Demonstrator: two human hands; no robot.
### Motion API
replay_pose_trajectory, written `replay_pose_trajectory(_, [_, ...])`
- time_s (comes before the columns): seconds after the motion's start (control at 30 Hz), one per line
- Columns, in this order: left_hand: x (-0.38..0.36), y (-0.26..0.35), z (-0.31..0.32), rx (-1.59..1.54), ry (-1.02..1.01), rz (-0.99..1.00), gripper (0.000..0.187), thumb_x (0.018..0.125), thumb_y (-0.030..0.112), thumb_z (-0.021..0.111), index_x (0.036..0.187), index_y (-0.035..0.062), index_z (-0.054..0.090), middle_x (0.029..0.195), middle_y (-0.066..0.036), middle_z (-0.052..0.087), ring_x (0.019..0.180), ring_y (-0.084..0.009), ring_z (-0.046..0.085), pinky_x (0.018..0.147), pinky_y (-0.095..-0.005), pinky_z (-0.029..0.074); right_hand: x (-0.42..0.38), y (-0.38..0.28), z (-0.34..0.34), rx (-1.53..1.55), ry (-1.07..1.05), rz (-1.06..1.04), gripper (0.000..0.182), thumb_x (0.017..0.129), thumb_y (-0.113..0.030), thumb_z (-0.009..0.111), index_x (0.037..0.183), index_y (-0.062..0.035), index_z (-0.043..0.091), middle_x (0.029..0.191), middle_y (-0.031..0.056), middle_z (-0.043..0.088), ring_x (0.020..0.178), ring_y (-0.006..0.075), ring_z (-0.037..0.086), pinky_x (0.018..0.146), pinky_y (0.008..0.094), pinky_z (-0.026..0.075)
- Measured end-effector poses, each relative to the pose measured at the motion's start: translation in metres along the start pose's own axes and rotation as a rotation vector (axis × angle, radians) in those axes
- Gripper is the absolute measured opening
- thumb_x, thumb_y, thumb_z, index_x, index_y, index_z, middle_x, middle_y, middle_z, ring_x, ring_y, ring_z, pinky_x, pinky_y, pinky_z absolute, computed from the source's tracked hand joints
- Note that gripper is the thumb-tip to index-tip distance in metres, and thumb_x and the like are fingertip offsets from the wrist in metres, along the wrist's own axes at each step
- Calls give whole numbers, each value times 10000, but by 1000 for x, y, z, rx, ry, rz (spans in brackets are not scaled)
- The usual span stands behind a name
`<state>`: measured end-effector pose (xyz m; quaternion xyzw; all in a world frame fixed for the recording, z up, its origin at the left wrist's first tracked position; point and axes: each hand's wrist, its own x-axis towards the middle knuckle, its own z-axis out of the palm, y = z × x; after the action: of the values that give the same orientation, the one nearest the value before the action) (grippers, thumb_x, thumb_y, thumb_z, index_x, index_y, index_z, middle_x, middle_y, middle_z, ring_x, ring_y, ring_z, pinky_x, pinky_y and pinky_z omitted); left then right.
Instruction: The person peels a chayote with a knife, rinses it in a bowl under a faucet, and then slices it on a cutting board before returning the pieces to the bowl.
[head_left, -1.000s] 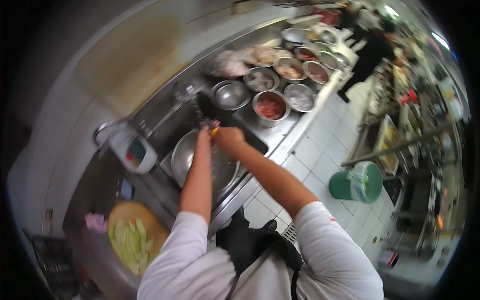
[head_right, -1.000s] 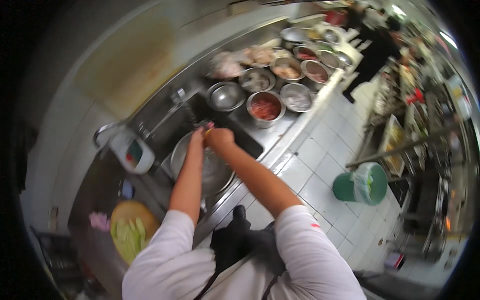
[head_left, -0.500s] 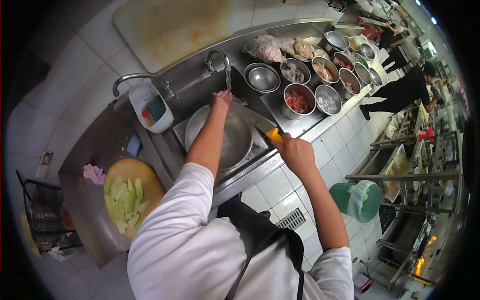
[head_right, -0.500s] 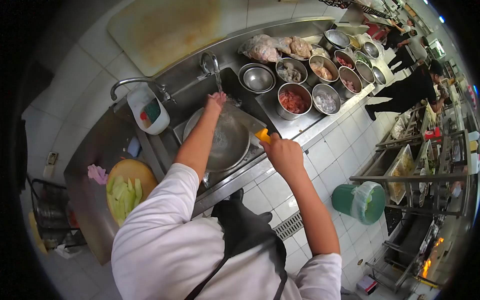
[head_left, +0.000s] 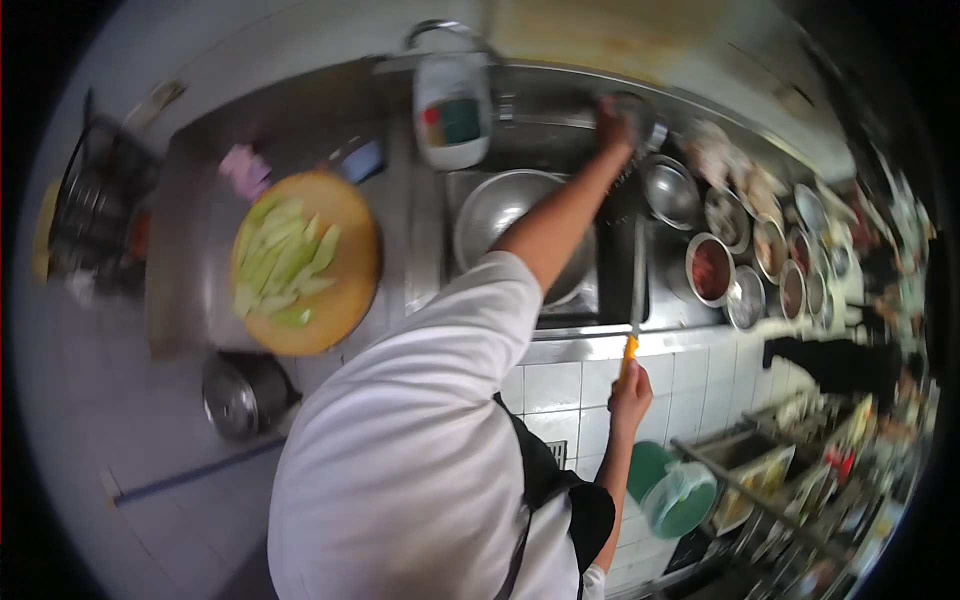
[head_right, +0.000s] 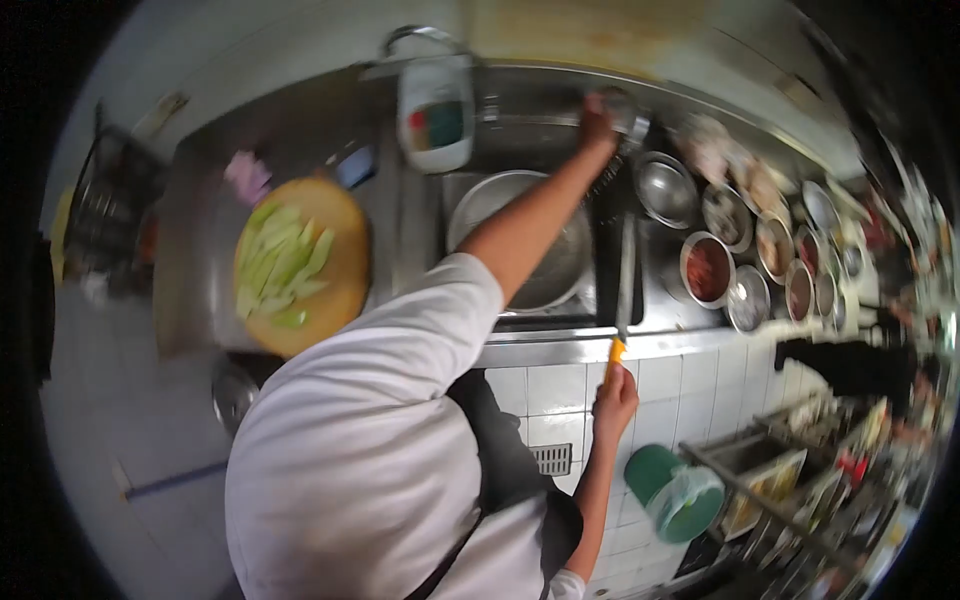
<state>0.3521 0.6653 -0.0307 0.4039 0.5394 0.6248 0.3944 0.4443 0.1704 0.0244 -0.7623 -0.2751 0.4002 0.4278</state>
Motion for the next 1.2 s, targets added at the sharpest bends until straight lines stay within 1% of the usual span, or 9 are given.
replay_pose_trajectory(0.2, [-70,31,-150,281,-69,166,275,900,203,636,1117,43,687,1161,-195,688,1108,-381,644,941,-444,511,-17,-6,8,121,-70,-59,220,1003,-258,648,1082,-56,614,600,-38,465,442,33,391,361,211,288])
replay_pose_trajectory(0.27, [-99,42,-226,202,-198,68,219,952,194,624,1106,62,708,1118,-150,714,1000,-300,701,867,-403,540,-33,-9,14,252,-66,-193,218,1002,-232,645,1109,-49,593,624,-34,481,465,29,406,373,207,298])
replay_pose_trajectory(0.4, [-180,60,-387,508,89,238,192,966,171,606,1089,70,714,1056,-136,729,939,-263,715,803,-378,542,-23,5,31,272,-183,-406,231,1012,-218,616,1141,-33,562,645,-8,498,471,71,424,422,241,362])
replay_pose_trajectory(0.47, [-224,70,-465,641,186,155,188,929,153,616,1069,74,716,1035,-158,708,993,-360,674,865,-433,527,3,19,37,227,-289,-111,199,1005,-239,629,1086,-61,589,644,2,505,465,81,446,422,250,372])
replay_pose_trajectory(0.53, [-266,64,-542,940,267,311,170,897,120,643,1045,71,711,1028,-171,701,994,-372,660,862,-452,526,18,17,41,19,-383,-58,168,990,-242,650,984,-85,589,582,-32,456,411,54,392,367,236,305])
replay_pose_trajectory(0.63, [-329,63,-633,1217,432,86,185,861,112,672,1037,72,712,1038,-172,700,1006,-368,657,886,-455,526,17,25,58,76,-345,-194,189,992,-256,649,926,-106,556,567,-41,441,404,56,394,358,234,293])
replay_pose_trajectory(0.77, [-389,75,-693,1375,363,-245,274,835,106,693,1107,83,721,1130,-173,676,1083,-354,640,928,-440,528,6,38,62,169,-397,-256,188,992,-239,654,930,-87,562,576,-39,448,408,46,384,369,229,304])
replay_pose_trajectory(0.9, [-387,40,-724,1486,368,163,385,826,78,692,1210,94,704,1198,-184,645,1134,-358,613,936,-454,520,-5,63,63,108,-419,-234,190,998,-250,651,963,-75,585,582,-40,457,417,41,394,372,227,308])
replay_pose_trajectory(1.2, [-326,47,-722,1508,-19,175,352,839,98,697,1184,28,693,1163,-223,652,1130,-380,609,920,-457,516,-57,57,46,-14,-420,-524,243,1014,-241,647,1138,-39,596,622,-59,456,501,24,393,425,221,293])
